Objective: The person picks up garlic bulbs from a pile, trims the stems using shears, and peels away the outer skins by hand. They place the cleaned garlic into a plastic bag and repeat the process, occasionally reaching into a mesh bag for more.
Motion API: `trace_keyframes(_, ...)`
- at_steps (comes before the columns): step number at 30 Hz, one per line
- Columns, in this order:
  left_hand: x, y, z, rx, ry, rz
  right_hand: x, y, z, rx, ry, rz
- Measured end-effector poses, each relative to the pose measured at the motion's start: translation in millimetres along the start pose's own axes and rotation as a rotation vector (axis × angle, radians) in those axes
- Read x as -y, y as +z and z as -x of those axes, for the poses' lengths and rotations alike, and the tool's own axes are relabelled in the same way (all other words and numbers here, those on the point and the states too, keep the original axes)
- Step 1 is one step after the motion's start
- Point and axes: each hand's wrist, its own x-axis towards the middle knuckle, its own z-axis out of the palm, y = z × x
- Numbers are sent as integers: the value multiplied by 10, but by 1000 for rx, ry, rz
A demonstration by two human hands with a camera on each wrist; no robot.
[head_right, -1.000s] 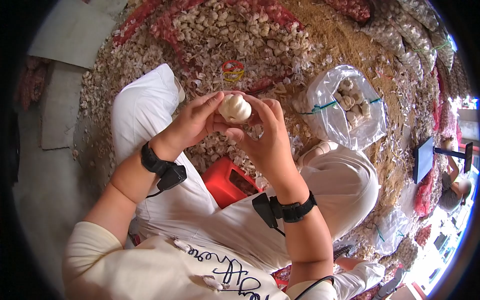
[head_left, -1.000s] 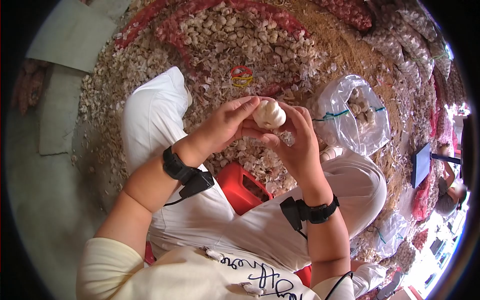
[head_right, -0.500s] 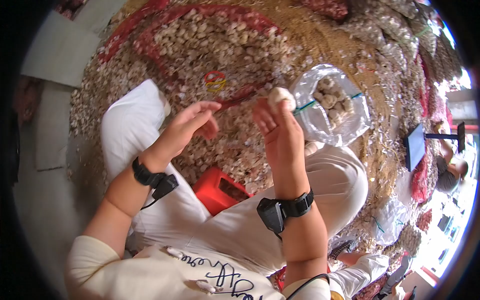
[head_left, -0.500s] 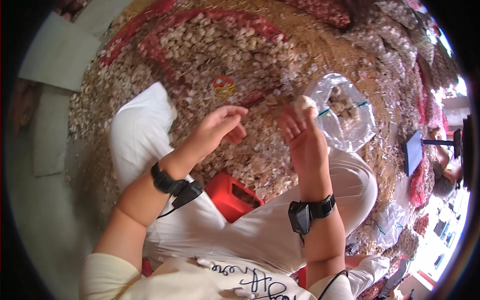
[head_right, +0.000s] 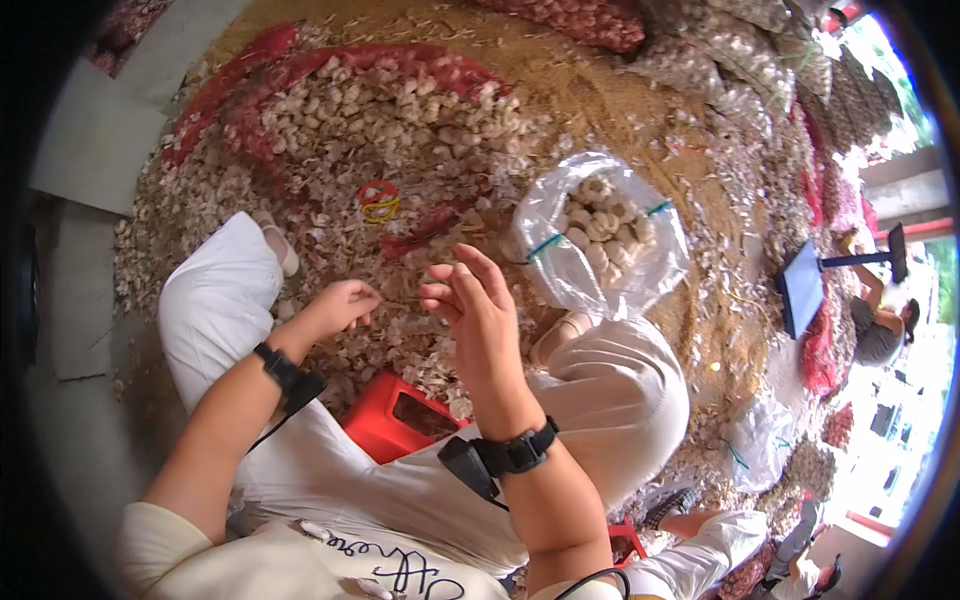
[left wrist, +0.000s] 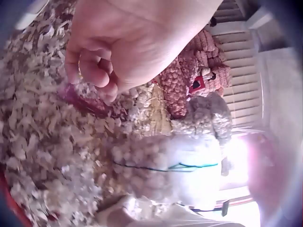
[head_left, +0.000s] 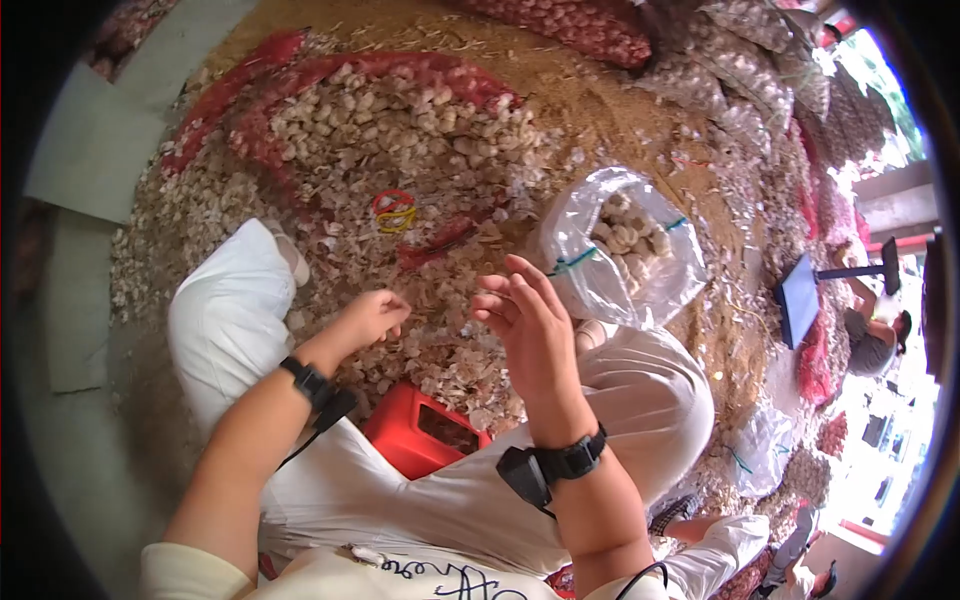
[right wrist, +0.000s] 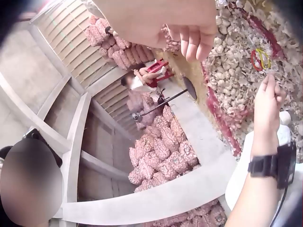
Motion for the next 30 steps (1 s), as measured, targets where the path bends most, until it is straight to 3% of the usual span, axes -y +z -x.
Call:
trace_keyframes(2,93,-120,-310,-83,101,-176,26,35,-6,4,16,27)
trace_keyframes(4,-94,-229,-465,-221,18,-323,49,89,20,-9,10,60)
trace_keyframes(6,-132,-347,-773,-204,-140,-410,54,105,68,-14,6,123)
trace_keyframes(9,91,-494,-1342,-310,-87,-441,115,118,155,-14,63,234)
trace_keyframes(13,-120,-613,-1773,-302,-184,-618,217,-14,141,-58,121,274)
trace_keyframes(14,-35,-653,-1932,-293,-191,-628,243,-82,134,-65,180,236)
trace_keyframes(16,184,-753,-2322,-423,-147,-922,259,-149,94,-80,228,191)
trace_keyframes(17,269,-792,-2458,-434,-190,-878,258,-164,79,-130,235,221)
trace_keyframes(18,222,-776,-2521,-426,-178,-888,282,-151,47,-181,242,251)
trace_keyframes(20,108,-752,-2512,-447,-317,-997,418,-50,-23,-166,267,237)
trace_keyframes(22,162,-765,-2548,-437,-280,-1042,434,-73,-32,-135,326,153)
trace_keyframes(24,206,-727,-2516,-380,-396,-1055,423,-50,-40,-133,309,174)
trace_keyframes(26,237,-700,-2423,-448,-347,-1063,386,-39,-14,-148,337,174)
trace_keyframes(28,25,-729,-2229,-229,-457,-826,339,-64,12,-120,305,187)
trace_keyframes(29,152,-718,-2159,-295,-296,-828,305,-81,22,-96,278,191)
trace_keyframes(30,268,-703,-2109,-308,-286,-829,268,-95,27,-86,265,193)
